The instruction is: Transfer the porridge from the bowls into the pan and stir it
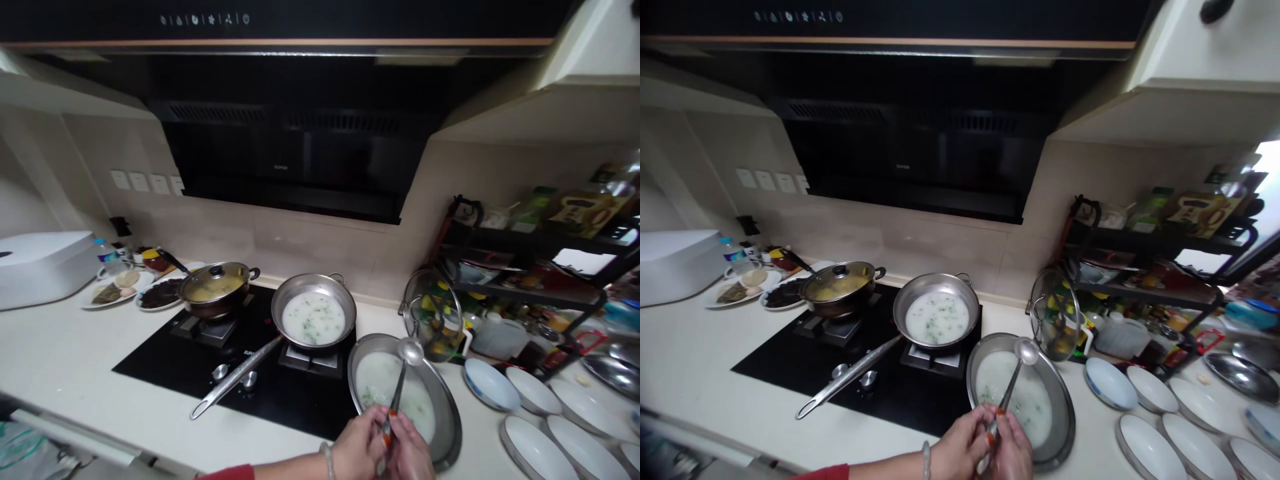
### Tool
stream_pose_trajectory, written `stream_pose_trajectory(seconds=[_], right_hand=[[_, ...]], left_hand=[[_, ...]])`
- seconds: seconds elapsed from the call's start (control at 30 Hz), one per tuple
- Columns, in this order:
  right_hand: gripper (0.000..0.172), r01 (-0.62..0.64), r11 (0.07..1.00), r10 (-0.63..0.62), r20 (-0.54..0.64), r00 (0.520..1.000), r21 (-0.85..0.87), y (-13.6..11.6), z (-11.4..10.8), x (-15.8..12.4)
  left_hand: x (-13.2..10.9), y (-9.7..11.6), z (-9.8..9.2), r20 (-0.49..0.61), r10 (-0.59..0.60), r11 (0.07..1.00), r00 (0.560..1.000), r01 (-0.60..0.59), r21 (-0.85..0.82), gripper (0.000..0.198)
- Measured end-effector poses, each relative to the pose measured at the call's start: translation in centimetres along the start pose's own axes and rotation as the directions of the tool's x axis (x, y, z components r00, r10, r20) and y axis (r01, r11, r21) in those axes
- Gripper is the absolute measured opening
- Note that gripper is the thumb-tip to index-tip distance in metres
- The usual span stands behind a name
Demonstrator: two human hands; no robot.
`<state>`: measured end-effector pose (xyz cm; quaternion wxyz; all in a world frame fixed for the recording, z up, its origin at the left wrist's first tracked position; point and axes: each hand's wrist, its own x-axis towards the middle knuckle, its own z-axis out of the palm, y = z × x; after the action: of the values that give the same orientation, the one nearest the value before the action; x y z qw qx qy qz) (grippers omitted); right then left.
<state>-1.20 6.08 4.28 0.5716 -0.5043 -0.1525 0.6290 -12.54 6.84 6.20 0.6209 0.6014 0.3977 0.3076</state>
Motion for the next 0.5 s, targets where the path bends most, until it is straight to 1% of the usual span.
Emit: stream_pose_trajectory(seconds=[0.03,0.07,0.13,0.17,0.23,0.3,0.33,0.4,0.47,0.5], right_hand=[[0.051,0.027,1.000,-0.027,-0.010,1.000,0.004,-0.5,0.1,0.0],[0.051,0.053,0.999,-0.053,-0.016,0.998,-0.009,-1.0,0.2,0.1],[0.049,0.107,0.990,-0.109,-0.020,0.994,-0.092,-2.0,0.3,0.0],[0.048,0.141,0.978,-0.146,-0.021,0.989,-0.154,-2.5,0.4,0.0],[0.045,0.214,0.929,-0.223,0.005,0.975,-0.302,-3.6,0.4,0.1],[0.045,0.264,0.839,-0.252,0.091,0.963,-0.475,-4.7,0.7,0.2],[0.045,0.294,0.770,-0.255,0.148,0.955,-0.566,-5.3,1.0,0.4],[0.045,0.377,0.576,-0.249,0.283,0.926,-0.726,-6.5,2.0,0.8],[0.046,0.465,0.316,-0.234,0.407,0.883,-0.827,-7.6,3.5,1.3],[0.046,0.495,0.177,-0.218,0.456,0.863,-0.851,-8.1,4.4,1.6]], left_hand=[[-0.7,0.6,-0.8,0.008,0.055,0.990,0.998,-0.056,0.130,0.020],[-1.5,1.3,-1.7,0.026,0.068,0.973,0.997,-0.073,0.218,0.017],[-3.6,2.8,-4.0,0.017,0.053,0.957,0.998,-0.056,0.284,0.020],[-4.9,3.6,-5.5,0.001,0.076,0.952,0.997,-0.073,0.297,0.025],[-7.6,4.8,-9.0,-0.104,0.139,0.929,0.985,-0.094,0.357,0.030],[-9.9,5.3,-13.1,-0.230,0.171,0.907,0.958,-0.061,0.417,0.034],[-10.7,5.2,-15.3,-0.293,0.175,0.894,0.940,-0.027,0.448,0.036],[-11.7,4.6,-19.3,-0.414,0.180,0.861,0.892,0.060,0.504,0.038],[-11.5,3.5,-22.5,-0.489,0.182,0.822,0.853,0.141,0.552,0.040],[-11.1,2.9,-23.6,-0.503,0.160,0.796,0.850,0.190,0.575,0.041]])
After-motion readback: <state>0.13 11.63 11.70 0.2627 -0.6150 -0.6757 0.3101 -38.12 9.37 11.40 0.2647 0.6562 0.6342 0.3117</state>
